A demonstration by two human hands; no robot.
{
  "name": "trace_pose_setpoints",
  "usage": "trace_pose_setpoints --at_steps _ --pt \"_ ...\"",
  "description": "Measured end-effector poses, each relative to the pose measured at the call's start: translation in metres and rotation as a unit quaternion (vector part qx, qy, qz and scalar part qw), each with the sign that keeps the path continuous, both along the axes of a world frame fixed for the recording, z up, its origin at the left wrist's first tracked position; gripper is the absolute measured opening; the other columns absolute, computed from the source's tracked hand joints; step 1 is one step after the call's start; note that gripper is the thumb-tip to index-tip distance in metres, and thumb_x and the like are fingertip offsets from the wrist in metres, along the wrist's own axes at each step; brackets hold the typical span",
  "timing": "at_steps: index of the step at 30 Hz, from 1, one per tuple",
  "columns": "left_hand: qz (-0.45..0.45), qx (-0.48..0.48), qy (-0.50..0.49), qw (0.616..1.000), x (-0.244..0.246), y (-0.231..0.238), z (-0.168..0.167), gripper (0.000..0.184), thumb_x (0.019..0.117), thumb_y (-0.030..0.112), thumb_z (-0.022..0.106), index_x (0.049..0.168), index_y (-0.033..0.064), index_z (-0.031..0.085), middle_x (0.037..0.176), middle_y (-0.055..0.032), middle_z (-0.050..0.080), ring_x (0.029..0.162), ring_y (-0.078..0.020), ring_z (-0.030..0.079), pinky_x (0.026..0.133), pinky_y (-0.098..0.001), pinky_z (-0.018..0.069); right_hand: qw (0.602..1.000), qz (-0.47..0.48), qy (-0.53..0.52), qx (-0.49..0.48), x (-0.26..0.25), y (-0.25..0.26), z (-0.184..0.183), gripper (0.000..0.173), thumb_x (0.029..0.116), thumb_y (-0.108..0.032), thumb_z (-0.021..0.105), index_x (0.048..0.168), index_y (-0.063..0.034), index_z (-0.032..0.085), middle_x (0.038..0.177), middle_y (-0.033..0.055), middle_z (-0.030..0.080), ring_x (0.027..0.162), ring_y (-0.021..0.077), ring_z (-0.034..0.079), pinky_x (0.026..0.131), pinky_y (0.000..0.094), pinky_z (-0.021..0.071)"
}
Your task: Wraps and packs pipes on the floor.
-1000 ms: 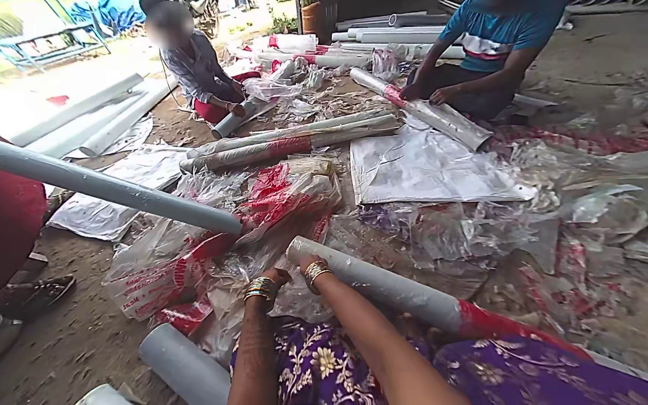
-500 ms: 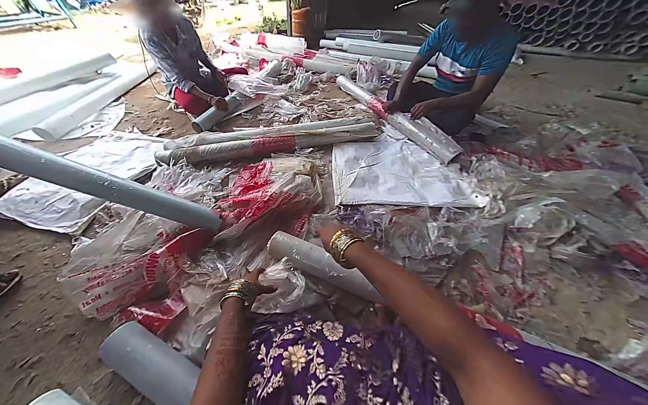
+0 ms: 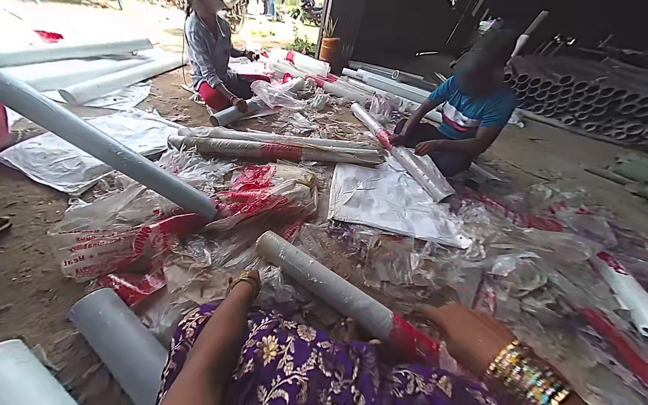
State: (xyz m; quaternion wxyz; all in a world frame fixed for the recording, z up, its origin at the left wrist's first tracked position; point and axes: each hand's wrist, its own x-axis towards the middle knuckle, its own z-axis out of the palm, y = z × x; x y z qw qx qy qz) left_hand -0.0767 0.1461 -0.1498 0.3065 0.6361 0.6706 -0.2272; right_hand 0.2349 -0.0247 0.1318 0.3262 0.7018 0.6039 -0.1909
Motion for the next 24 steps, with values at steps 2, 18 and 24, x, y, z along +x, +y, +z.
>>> trace_pose_setpoints --at_steps 2,18,24 --pt "0.044 0.02 -0.051 0.998 -0.005 0.009 0.013 0.049 0.1024 0.024 0.059 0.143 -0.003 0.055 0.147 -0.0287 0.054 0.139 -0.0451 0.05 0.111 -0.0659 0.0404 0.999 -0.002 0.037 0.026 0.021 -0.016 -0.004 0.048 0.1042 -0.008 0.051 0.151 -0.0186 0.053 0.127 0.0272 0.067 0.118 0.0488 0.064 0.094 0.0655 0.0489" --pt "0.349 0.307 -0.353 0.812 0.005 -0.019 0.115 0.034 0.108 0.004 0.045 0.135 -0.0138 0.054 0.143 -0.0327 0.054 0.137 -0.0395 0.052 0.115 -0.0526 0.0372 0.979 0.008 0.177 0.096 0.045 -0.028 -0.038 0.072 0.0959 0.006 0.052 0.157 -0.0314 0.045 0.147 0.0267 0.05 0.123 0.0468 0.059 0.098 0.0624 0.0488" --pt "0.246 0.119 -0.501 0.821 0.112 -0.044 0.122 0.021 0.1011 -0.005 0.047 0.115 -0.0168 0.056 0.109 -0.0233 0.059 0.095 -0.0218 0.055 0.09 -0.0384 0.0451 0.888 -0.007 0.26 0.379 0.044 -0.027 -0.074 0.044 0.0989 -0.005 0.05 0.142 -0.005 0.062 0.126 0.0307 0.061 0.099 0.0429 0.069 0.085 0.0525 0.0574"
